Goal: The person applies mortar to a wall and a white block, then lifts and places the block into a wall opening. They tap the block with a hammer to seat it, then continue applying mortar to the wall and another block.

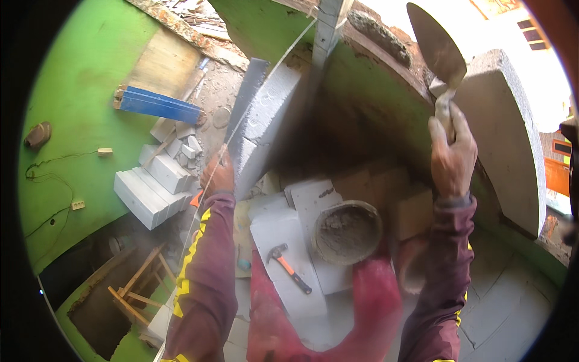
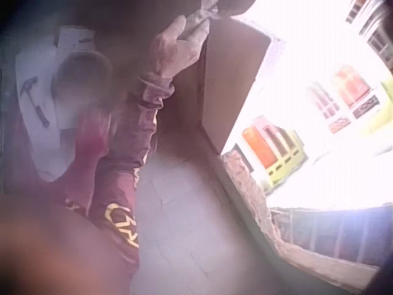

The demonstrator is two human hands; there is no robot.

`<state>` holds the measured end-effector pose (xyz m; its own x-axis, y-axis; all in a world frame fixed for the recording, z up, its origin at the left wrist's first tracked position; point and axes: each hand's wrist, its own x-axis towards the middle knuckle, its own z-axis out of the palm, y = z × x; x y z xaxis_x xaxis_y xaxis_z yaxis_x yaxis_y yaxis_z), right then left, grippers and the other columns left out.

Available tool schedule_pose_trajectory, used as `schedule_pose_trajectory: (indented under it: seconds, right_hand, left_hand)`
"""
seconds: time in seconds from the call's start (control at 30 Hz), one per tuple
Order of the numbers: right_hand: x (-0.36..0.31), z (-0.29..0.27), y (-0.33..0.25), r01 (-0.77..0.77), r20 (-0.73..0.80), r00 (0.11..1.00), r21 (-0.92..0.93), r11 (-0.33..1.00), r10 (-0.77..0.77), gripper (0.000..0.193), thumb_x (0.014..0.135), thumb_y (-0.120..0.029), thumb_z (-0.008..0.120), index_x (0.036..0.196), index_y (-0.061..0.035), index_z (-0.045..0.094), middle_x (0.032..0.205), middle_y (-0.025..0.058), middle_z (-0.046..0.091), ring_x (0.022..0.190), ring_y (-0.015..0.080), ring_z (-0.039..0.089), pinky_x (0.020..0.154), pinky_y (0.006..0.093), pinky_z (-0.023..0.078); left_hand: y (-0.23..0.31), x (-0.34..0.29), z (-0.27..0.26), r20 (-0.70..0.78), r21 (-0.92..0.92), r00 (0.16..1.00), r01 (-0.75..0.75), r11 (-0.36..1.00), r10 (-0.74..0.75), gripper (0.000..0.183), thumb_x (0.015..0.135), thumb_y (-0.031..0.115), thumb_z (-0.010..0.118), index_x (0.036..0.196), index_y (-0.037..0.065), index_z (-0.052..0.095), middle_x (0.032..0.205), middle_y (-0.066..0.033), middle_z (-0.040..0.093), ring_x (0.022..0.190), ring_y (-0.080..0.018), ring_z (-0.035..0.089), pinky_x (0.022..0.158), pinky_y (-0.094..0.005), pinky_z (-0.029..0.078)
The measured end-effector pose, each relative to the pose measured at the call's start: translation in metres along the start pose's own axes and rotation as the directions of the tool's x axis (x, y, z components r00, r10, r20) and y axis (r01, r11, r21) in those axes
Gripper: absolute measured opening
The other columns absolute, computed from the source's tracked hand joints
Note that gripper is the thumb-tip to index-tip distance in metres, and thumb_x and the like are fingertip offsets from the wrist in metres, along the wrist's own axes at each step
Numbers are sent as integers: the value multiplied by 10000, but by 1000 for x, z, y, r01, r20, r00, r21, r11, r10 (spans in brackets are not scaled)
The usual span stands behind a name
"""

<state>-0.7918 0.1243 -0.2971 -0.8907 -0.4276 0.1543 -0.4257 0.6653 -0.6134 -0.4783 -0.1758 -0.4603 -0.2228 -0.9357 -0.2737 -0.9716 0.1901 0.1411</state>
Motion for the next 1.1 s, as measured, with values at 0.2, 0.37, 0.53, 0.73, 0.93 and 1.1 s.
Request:
schedule_pose_trajectory:
  seconds: [0.2, 0.37, 0.53, 0.73, 0.93, 1.1]
  right_hand:
    - [-175, -57, 28, -431, 546, 769, 58, 900, 333, 417, 907, -196, 657, 1243, 47, 612, 1042, 192, 697, 911, 257, 685, 838, 362, 533]
    - [-298, -40, 115, -22, 700, 558, -524, 851, 445, 419, 890, -244, 645, 1257, -49, 585, 1006, 228, 686, 894, 415, 690, 765, 497, 550]
    - [-349, 41, 169, -196, 672, 549, -475, 858, 497, 384, 870, -251, 659, 1204, -67, 619, 960, 260, 689, 889, 444, 682, 773, 536, 541]
    - [-386, 84, 150, -443, 808, 396, -248, 862, 436, 344, 854, -279, 694, 1100, -39, 682, 940, 273, 701, 913, 449, 683, 777, 499, 540]
    - [-365, 56, 199, -597, 913, 230, -141, 790, 337, 383, 772, -230, 794, 1047, 17, 694, 864, 153, 720, 797, 223, 686, 772, 374, 534]
    - [-357, 37, 236, -522, 950, 192, -115, 845, 247, 423, 749, -228, 797, 1095, -14, 681, 970, 151, 722, 844, 228, 696, 774, 362, 541]
  left_hand:
    - [-3, 7, 10, -20, -16, 1000, 10, 1000, -11, 729, 965, 720, 355, 1235, 143, 710, 1119, -256, 696, 1074, -472, 636, 908, -535, 493]
    - [-4, 7, 12, -10, 27, 998, 60, 998, -60, 723, 960, 721, 358, 1235, 159, 719, 1114, -229, 712, 1098, -437, 643, 944, -512, 487]
    - [-2, 6, 11, -12, 44, 998, 56, 997, -56, 753, 956, 741, 330, 1217, 158, 726, 1111, -232, 713, 1109, -444, 637, 955, -525, 476]
    - [-1, 8, 11, -13, 56, 998, 70, 996, -69, 801, 936, 792, 302, 1232, 180, 726, 1135, -225, 713, 1105, -436, 641, 936, -488, 484]
    - [-4, 7, 13, -41, 31, 998, 50, 998, -49, 762, 937, 780, 335, 1249, 202, 721, 1151, -216, 713, 1116, -423, 644, 951, -481, 483]
    - [-10, 9, 18, 8, 80, 998, 55, 995, -56, 723, 973, 705, 336, 1234, 146, 712, 1159, -237, 695, 1132, -453, 621, 974, -524, 471]
